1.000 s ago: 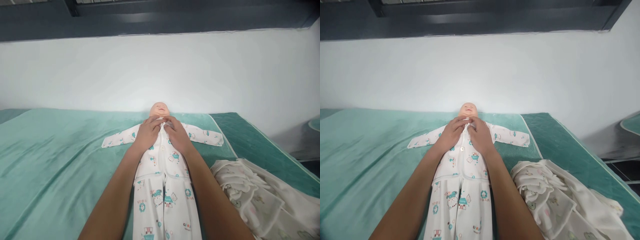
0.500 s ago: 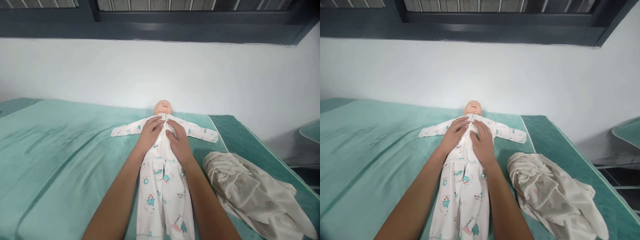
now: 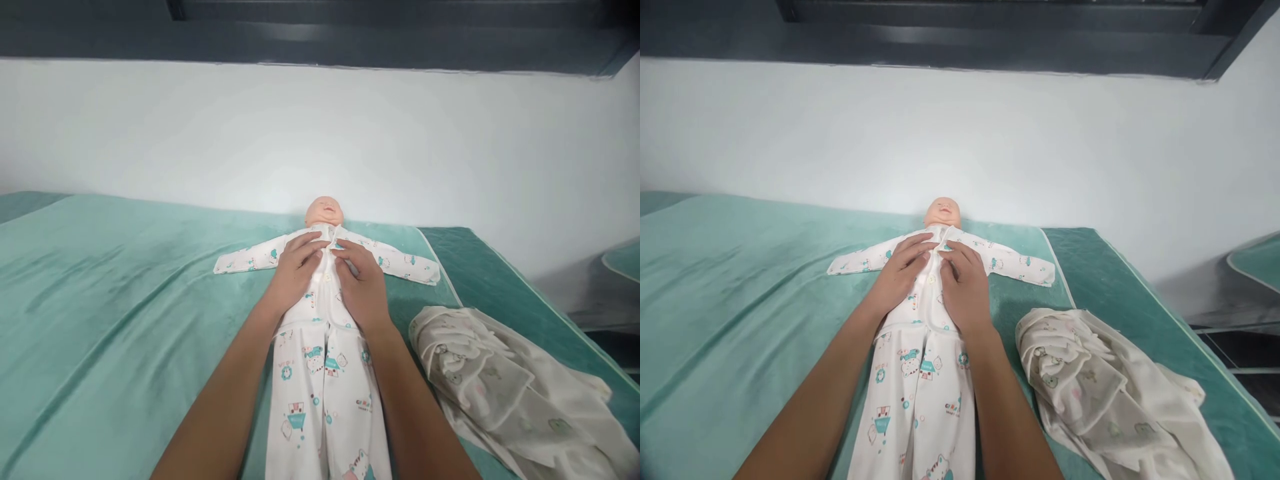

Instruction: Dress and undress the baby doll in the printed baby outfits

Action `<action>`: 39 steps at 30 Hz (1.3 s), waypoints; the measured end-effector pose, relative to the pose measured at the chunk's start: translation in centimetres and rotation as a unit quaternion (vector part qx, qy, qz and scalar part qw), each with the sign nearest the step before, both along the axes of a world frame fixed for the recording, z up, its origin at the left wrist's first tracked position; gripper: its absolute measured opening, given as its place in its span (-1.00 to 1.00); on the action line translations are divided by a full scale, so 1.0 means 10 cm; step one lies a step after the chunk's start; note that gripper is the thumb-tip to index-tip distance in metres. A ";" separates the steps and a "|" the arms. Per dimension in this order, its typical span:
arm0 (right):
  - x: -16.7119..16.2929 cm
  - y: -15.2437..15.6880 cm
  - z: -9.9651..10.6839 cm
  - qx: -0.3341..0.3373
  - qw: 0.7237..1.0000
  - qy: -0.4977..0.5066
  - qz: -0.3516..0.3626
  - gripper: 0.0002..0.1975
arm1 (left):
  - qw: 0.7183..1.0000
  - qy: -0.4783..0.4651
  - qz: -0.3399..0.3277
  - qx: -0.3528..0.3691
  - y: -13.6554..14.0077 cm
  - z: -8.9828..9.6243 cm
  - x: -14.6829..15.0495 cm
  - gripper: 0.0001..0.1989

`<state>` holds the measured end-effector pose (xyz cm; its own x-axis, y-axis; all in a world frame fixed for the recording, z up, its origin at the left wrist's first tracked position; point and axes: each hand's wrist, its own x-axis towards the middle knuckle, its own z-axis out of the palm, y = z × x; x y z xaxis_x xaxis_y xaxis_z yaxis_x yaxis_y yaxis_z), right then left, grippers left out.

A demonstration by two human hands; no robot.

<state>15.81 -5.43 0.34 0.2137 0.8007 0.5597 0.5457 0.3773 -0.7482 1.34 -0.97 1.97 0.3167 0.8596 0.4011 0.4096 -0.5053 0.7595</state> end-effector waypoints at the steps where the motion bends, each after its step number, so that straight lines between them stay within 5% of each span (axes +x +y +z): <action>1: 0.00 0.00 0.00 0.002 1.000 -0.007 -0.003 -0.74 | 1.000 0.001 -0.001 -0.002 0.00 0.00 0.00 -0.69; 20: 0.03 0.02 -0.01 -0.027 0.999 0.031 0.030 -0.80 | 0.996 -0.065 -0.023 -0.059 0.10 0.07 0.03 -0.93; 27: 0.02 0.04 -0.03 -0.030 0.999 0.020 0.021 -0.84 | 1.000 -0.018 0.018 -0.016 0.07 0.09 0.14 -0.89; 33: -0.01 0.01 -0.01 -0.018 0.993 0.116 -0.012 -0.94 | 0.999 -0.030 0.014 0.014 0.05 0.06 0.13 -0.87; 39: 0.00 -0.01 0.05 -0.037 0.987 0.156 -0.003 -0.77 | 0.998 -0.044 -0.035 -0.021 -0.04 0.08 0.04 -0.83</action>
<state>15.77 -5.51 0.80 0.3722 0.8350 0.4053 0.2862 0.3121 -0.9059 1.74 -1.34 2.75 0.3416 0.8536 0.3933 0.3054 -0.4966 0.8125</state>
